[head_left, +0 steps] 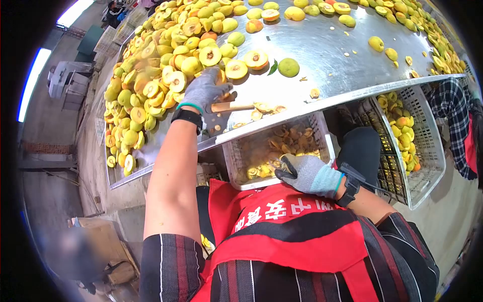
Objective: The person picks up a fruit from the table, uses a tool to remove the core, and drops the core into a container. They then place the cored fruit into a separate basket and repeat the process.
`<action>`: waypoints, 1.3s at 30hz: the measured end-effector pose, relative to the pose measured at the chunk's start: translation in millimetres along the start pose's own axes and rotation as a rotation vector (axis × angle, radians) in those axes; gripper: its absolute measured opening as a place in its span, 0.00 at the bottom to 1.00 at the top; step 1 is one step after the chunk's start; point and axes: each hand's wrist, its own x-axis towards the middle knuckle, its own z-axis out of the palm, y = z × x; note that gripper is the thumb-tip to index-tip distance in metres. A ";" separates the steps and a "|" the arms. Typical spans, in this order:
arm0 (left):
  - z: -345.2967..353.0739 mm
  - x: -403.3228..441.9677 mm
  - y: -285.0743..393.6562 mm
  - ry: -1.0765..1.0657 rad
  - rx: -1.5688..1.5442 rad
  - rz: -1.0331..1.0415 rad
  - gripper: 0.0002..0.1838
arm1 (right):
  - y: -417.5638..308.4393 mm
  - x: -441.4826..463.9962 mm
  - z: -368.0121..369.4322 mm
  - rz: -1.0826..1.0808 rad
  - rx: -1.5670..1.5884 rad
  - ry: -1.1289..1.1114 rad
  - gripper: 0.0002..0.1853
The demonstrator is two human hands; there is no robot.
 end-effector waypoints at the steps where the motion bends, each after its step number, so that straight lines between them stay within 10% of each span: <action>1: -0.9 -2.5 8.8 -0.110 0.017 -0.033 0.34 | 1.0 0.6 1.0 0.001 0.006 0.001 0.19; 7: 2.5 -30.4 -0.4 -0.038 -0.362 -0.110 0.26 | 9.3 2.1 10.7 -0.070 -0.020 0.045 0.17; 13: -30.3 -115.9 53.3 0.009 -1.265 -0.004 0.21 | -23.5 19.9 -22.5 0.094 1.315 -0.093 0.17; 19: -2.3 -166.4 83.9 0.299 -0.651 0.449 0.32 | -61.7 25.7 -26.6 -0.078 1.129 0.065 0.21; 25: -2.3 -199.9 97.0 0.152 -1.886 0.117 0.28 | -57.6 16.4 -21.4 0.018 1.199 -0.194 0.22; 27: 12.9 -204.1 86.0 -0.054 -2.138 -0.042 0.28 | -63.9 15.9 -22.5 -0.159 0.782 -0.015 0.24; 33: 21.5 -206.8 73.7 -0.336 -2.250 0.140 0.29 | -60.2 16.6 -12.0 -0.280 0.156 0.435 0.22; 35: 14.5 -206.7 90.4 0.202 -2.018 -0.165 0.27 | -62.5 11.6 -10.2 -0.270 0.214 0.328 0.20; 39: 0.4 -212.3 96.5 0.215 -1.809 0.028 0.27 | -71.2 3.7 -7.0 -0.342 0.031 0.245 0.18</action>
